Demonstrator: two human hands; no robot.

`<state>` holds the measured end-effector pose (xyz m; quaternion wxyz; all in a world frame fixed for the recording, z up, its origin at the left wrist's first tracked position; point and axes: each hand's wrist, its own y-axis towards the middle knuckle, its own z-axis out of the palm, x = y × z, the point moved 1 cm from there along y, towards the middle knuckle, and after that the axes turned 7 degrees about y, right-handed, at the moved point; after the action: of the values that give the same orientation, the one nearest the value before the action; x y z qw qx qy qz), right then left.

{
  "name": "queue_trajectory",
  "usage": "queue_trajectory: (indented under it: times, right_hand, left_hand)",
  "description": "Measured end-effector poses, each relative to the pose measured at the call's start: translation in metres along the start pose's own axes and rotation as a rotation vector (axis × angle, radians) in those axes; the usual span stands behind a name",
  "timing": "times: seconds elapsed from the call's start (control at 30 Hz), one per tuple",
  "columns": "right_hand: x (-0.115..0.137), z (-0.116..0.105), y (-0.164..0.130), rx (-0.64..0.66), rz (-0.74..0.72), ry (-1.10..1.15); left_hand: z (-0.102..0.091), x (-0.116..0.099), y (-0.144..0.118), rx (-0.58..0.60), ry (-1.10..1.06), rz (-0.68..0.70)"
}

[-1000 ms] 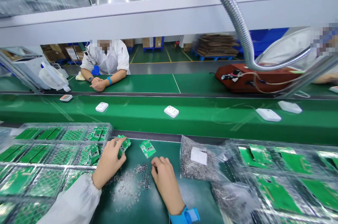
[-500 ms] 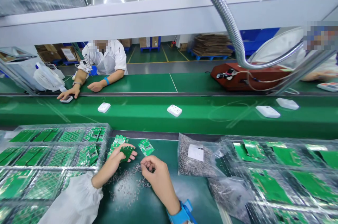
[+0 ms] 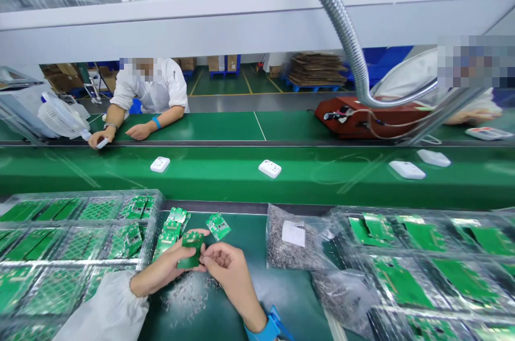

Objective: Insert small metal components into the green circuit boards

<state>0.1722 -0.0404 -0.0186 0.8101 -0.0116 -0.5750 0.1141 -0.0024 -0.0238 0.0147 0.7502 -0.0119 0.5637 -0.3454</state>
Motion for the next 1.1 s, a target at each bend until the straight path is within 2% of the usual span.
queue_trajectory:
  times: [0.17,0.33,0.57,0.9,1.0,1.1]
  right_hand:
    - [-0.0022,0.0026,-0.0014,0.039,0.0,-0.023]
    - [-0.0032,0.0058,-0.0034,0.02,-0.052,-0.128]
    - [-0.0036,0.0045,-0.0019,-0.089,-0.096,-0.179]
    - [-0.0018,0.0048,-0.0046,-0.091,-0.193,-0.404]
    - [-0.0006,0.004,-0.0046,-0.08,-0.187,-0.426]
    - [-0.001,0.0029,-0.0039,-0.095,-0.177,-0.383]
  left_hand:
    - [0.0012,0.0021,0.0028,-0.048,0.12,0.068]
    - [-0.0002,0.0038,0.006,-0.106,0.264,0.13]
    - [-0.002,0.0034,0.0059,-0.149,0.26,0.171]
    - [-0.0026,0.0045,0.0084,-0.166,0.409,0.243]
    - [-0.0019,0.0061,0.0087,-0.142,0.393,0.241]
    - [-0.0038,0.0085,0.0072,-0.195,0.41,0.205]
